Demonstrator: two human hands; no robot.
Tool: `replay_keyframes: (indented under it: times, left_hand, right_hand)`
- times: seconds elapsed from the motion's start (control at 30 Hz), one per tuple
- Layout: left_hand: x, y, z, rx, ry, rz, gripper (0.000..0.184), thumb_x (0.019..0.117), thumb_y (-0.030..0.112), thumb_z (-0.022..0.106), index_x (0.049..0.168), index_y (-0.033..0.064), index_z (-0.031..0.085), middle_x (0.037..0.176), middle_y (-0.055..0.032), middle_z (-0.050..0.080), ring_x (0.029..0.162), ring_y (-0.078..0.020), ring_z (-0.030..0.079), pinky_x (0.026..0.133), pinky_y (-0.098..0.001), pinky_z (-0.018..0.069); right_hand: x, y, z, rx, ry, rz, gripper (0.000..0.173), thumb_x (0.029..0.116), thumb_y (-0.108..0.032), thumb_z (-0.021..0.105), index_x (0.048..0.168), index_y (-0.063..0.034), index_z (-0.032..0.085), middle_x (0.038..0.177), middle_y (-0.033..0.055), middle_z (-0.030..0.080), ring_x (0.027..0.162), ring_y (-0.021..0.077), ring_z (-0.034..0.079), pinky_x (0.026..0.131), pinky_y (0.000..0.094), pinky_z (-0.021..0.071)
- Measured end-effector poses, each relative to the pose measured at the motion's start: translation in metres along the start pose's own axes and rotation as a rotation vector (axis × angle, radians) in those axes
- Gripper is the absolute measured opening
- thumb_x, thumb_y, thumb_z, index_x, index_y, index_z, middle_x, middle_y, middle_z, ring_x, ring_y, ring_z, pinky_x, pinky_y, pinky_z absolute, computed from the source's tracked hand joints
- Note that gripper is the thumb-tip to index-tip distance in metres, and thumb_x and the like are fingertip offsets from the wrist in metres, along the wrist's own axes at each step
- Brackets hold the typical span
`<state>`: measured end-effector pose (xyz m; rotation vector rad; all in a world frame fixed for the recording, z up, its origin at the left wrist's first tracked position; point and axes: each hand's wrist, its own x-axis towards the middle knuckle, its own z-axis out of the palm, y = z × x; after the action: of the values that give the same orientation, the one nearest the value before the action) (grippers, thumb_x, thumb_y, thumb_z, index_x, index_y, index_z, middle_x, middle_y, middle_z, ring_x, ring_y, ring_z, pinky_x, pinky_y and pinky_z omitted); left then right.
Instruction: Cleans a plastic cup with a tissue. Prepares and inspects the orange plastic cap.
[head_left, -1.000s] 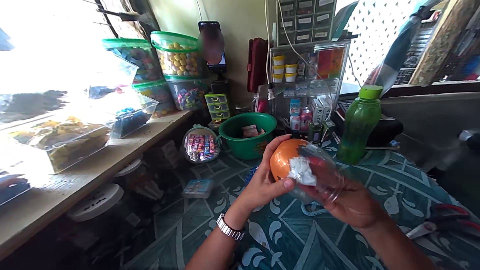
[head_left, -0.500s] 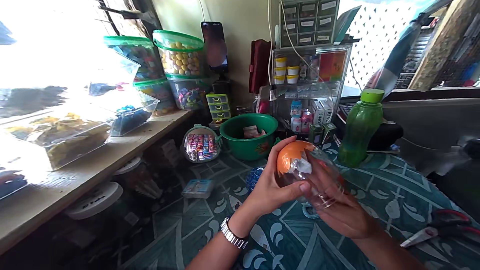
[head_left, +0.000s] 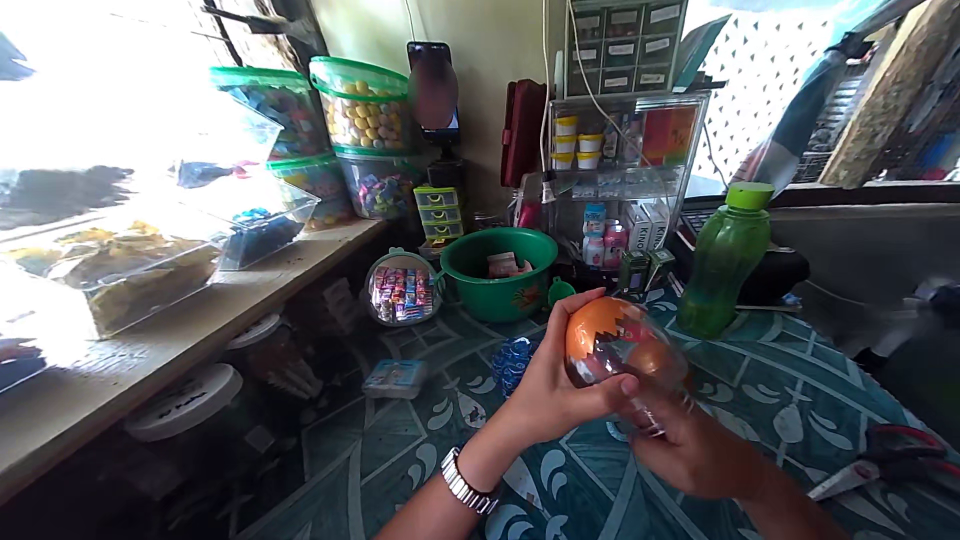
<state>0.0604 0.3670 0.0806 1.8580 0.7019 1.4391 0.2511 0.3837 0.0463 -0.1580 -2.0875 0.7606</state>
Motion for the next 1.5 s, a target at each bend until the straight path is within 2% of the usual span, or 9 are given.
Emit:
replay_keyframes:
  times: [0.13,0.27,0.37,0.53,0.63,0.77,0.9,1.33,1.5]
  left_hand:
    - [0.002,-0.002,-0.006,0.022,-0.051,0.010,0.087,0.0848,0.033,0.077,0.147,-0.0058,0.031,0.129,-0.0107,0.059,0.113,-0.0079,0.064,0.097,-0.0262,0.0560]
    - [0.002,-0.007,-0.010,-0.055,-0.087,0.140,0.091,0.0841,0.039,0.080,0.150,0.0021,0.030,0.137,-0.0065,0.056,0.119,-0.0098,0.062,0.101,-0.0300,0.0556]
    - [0.003,-0.012,-0.012,-0.127,-0.115,0.165,0.092,0.0836,0.039,0.082,0.153,0.0092,0.029,0.139,-0.0038,0.055,0.121,-0.0117,0.061,0.102,-0.0325,0.0557]
    - [0.002,-0.011,-0.015,-0.081,-0.129,0.187,0.088,0.0824,0.034,0.082,0.151,0.0119,0.032,0.148,-0.0001,0.049,0.128,-0.0078,0.055,0.106,-0.0290,0.0507]
    - [0.004,-0.001,-0.023,0.081,-0.143,0.061,0.094,0.0851,0.043,0.079,0.159,0.0135,0.028,0.156,-0.0102,0.035,0.133,-0.0144,0.051,0.105,-0.0328,0.0509]
    - [0.001,0.010,-0.012,-0.047,-0.090,-0.048,0.109,0.0818,0.054,0.079,0.161,0.0096,0.018,0.147,-0.0087,0.050,0.124,-0.0110,0.059,0.103,-0.0288,0.0530]
    - [0.000,0.006,0.003,-0.008,0.094,-0.094,0.086,0.0809,0.033,0.085,0.148,0.0037,0.039,0.127,-0.0076,0.062,0.112,-0.0100,0.066,0.096,-0.0259,0.0568]
    - [0.003,0.000,0.001,-0.219,0.129,-0.173,0.086,0.0819,0.029,0.083,0.150,0.0082,0.034,0.127,-0.0108,0.062,0.112,-0.0171,0.067,0.095,-0.0315,0.0580]
    - [0.003,-0.002,-0.001,-0.289,0.113,-0.221,0.083,0.0846,0.024,0.080,0.151,0.0082,0.032,0.127,-0.0109,0.061,0.111,-0.0166,0.067,0.095,-0.0321,0.0578]
  right_hand:
    - [-0.002,0.005,0.008,-0.135,0.012,-0.031,0.057,0.0836,-0.003,0.061,0.139,0.0070,0.053,0.136,0.0136,0.063,0.129,0.0004,0.054,0.106,0.0162,0.0447]
    - [0.005,0.011,0.004,0.285,-0.132,-0.152,0.073,0.0977,-0.019,0.062,0.162,-0.0120,0.028,0.164,-0.0025,0.035,0.148,0.0029,0.031,0.123,0.0276,0.0297]
    - [0.008,0.017,0.004,0.414,-0.159,-0.208,0.079,0.0982,-0.024,0.062,0.164,-0.0130,0.020,0.167,0.0008,0.029,0.151,0.0106,0.029,0.125,0.0330,0.0271]
    - [0.006,0.011,0.003,0.256,-0.100,-0.185,0.075,0.0997,-0.020,0.062,0.164,-0.0129,0.023,0.165,0.0026,0.034,0.149,0.0095,0.035,0.122,0.0308,0.0341]
    - [0.009,0.008,0.003,-0.187,0.072,-0.160,0.059,0.0972,-0.012,0.062,0.152,-0.0016,0.042,0.154,0.0112,0.050,0.144,0.0069,0.043,0.118,0.0239,0.0371]
    - [0.016,0.018,0.008,-0.719,0.132,-0.213,0.046,0.0779,-0.005,0.067,0.124,-0.0027,0.069,0.130,0.0133,0.068,0.132,0.0304,0.057,0.112,0.0381,0.0434]
    - [0.011,0.004,0.011,-0.599,-0.016,-0.073,0.061,0.0729,0.001,0.070,0.133,0.0071,0.061,0.137,0.0223,0.063,0.134,0.0334,0.056,0.113,0.0378,0.0425]
    - [0.007,0.014,0.004,-0.553,0.022,-0.123,0.054,0.0841,-0.012,0.065,0.137,0.0014,0.060,0.138,0.0197,0.061,0.132,0.0208,0.056,0.110,0.0268,0.0419]
    - [0.012,0.008,0.014,-0.677,0.050,-0.036,0.052,0.0792,-0.005,0.069,0.130,0.0022,0.066,0.135,0.0183,0.064,0.131,0.0321,0.058,0.109,0.0384,0.0463]
